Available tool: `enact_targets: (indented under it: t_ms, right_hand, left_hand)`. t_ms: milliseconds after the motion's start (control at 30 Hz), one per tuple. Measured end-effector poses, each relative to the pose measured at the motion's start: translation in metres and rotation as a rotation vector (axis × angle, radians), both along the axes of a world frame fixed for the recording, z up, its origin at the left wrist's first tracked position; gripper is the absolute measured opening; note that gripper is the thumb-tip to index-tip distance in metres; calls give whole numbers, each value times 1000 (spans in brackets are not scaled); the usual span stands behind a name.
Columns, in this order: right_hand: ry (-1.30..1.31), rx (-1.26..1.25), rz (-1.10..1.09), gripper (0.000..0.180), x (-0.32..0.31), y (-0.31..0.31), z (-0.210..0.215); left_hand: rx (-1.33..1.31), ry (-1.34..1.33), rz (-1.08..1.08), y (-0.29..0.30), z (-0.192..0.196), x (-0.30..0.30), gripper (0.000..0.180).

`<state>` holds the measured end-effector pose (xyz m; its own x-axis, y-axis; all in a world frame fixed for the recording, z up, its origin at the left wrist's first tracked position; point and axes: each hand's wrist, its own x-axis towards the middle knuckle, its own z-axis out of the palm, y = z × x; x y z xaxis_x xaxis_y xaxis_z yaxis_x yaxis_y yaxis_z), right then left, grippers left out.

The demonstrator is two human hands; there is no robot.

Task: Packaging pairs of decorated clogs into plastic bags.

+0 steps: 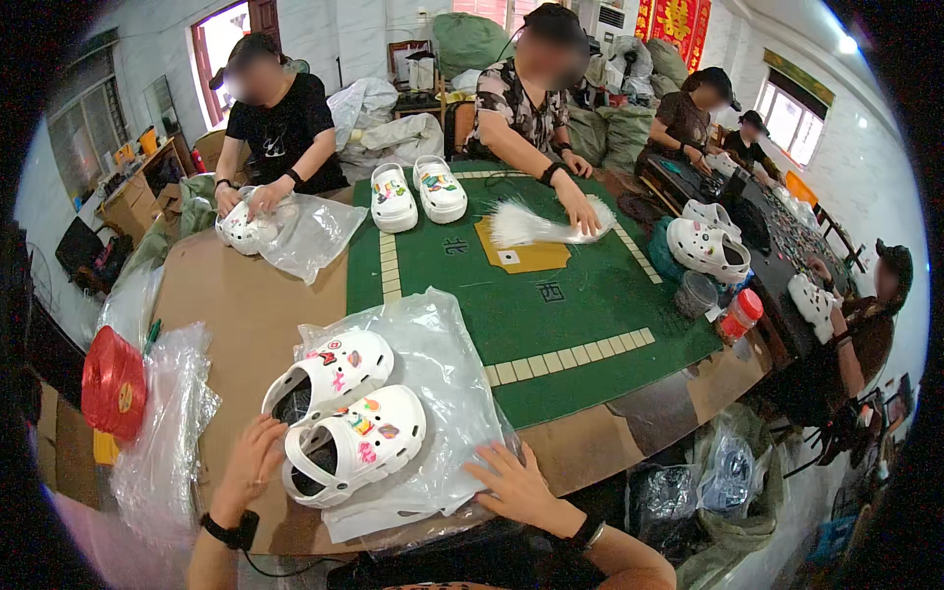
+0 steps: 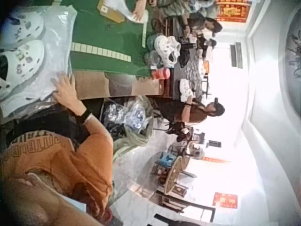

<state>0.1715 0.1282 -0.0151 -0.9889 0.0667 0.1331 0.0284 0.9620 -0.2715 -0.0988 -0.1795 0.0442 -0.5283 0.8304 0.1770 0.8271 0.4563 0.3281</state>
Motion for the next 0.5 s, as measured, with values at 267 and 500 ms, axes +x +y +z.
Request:
enact_targets:
  t_ms: [267, 500]
  right_hand:
    - [24, 6, -56, 52, 4, -4, -18]
    - [33, -12, -89, 50, 10, -3, -20]
  left_hand:
    - [97, -158, -94, -7, 10, -6, 40]
    - [496, -581, -60, 46, 84, 26, 42]
